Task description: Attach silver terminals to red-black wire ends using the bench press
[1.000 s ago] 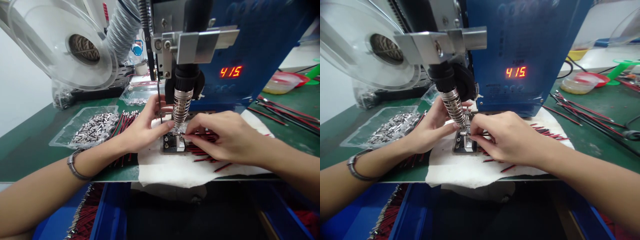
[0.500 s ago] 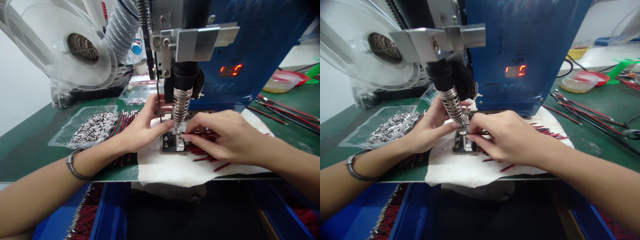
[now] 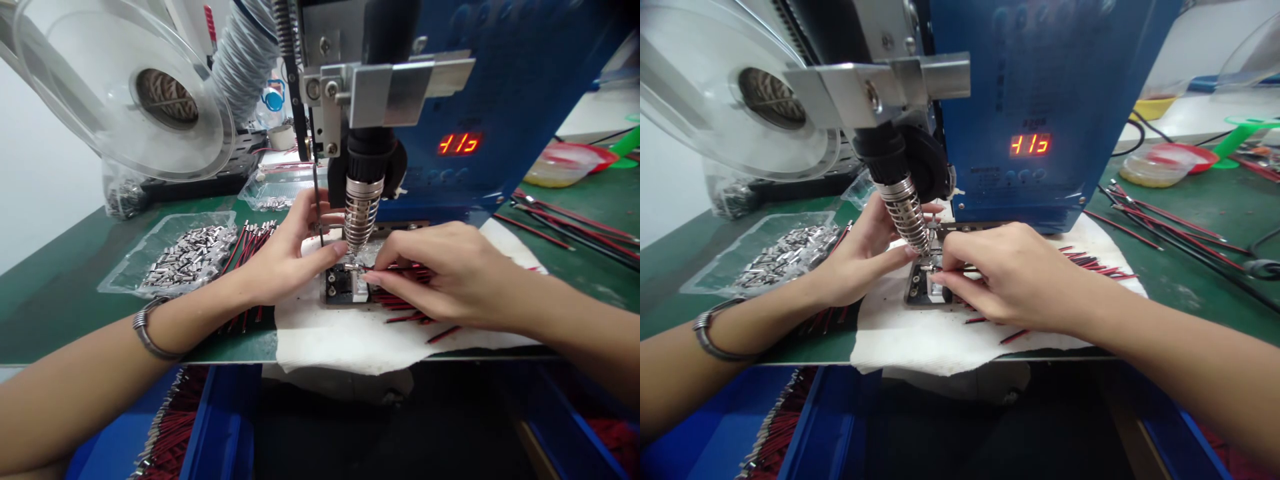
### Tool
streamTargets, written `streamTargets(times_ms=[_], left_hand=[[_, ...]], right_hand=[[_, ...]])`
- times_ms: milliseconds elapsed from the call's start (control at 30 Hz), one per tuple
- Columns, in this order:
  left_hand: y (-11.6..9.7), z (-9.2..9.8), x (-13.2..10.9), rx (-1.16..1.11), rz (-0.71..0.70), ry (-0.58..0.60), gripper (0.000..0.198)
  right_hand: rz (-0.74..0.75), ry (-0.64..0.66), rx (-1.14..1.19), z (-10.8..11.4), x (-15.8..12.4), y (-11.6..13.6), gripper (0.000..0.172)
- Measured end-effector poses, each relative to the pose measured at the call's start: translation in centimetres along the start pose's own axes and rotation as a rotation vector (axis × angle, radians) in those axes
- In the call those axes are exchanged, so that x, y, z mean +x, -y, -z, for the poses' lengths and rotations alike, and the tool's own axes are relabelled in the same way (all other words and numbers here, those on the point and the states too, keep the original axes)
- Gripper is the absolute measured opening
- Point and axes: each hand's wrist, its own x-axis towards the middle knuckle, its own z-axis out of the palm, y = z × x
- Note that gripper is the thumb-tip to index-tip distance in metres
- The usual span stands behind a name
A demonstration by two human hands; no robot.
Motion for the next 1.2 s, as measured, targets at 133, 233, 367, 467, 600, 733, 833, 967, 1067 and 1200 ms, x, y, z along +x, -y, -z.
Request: streamTargets(times_ms=[133, 233, 367, 467, 600, 733, 833, 967, 1067, 1200], left_hand=[[0.18, 0.05, -0.02, -0.009, -0.016, 0.004, 0.05], [0.38, 0.06, -0.05, -0.026, -0.019, -0.003, 0.051], [0.57, 0.03, -0.11, -0.042, -0.014, -0.012, 0.052], [0.59, 0.02, -0.15, -0.032, -0.017, -0.009, 0.052], [0.44, 0.03, -0.13, -0.01, -0.017, 0.0, 0.05], [0.33, 0.0, -0.09, -0.017, -0.016, 0.004, 0.049], [0.35, -0.07, -0.11, -0.038, -0.016, -0.008, 0.05], [0.4, -0.09, -0.11, -0.055, -0.004, -0.02, 0.052], [0.38, -0.03, -0.07, -0.05, 0.002, -0.016, 0.054], [0.39, 0.0, -0.06, -0.054, -0.013, -0.012, 0.053]], right_hand=[[0.041, -0.021, -0.002, 0.07, 0.26, 0.02, 0.037], [0.075, 0.008, 0.011, 0.18, 0.44, 0.1, 0.047], [0.09, 0.018, 0.003, 0.21, 0.38, 0.16, 0.051], [0.075, 0.027, 0.008, 0.11, 0.2, 0.11, 0.05], [0.049, 0.049, 0.068, 0.05, 0.09, 0.07, 0.048], [0.053, 0.047, 0.082, 0.12, 0.17, 0.11, 0.049], [0.054, 0.051, 0.079, 0.08, 0.19, 0.13, 0.049], [0.044, 0.045, 0.086, -0.03, 0.12, 0.14, 0.048], [0.039, 0.042, 0.085, -0.1, 0.11, 0.16, 0.047], [0.026, 0.05, 0.085, -0.14, 0.17, 0.14, 0.046]])
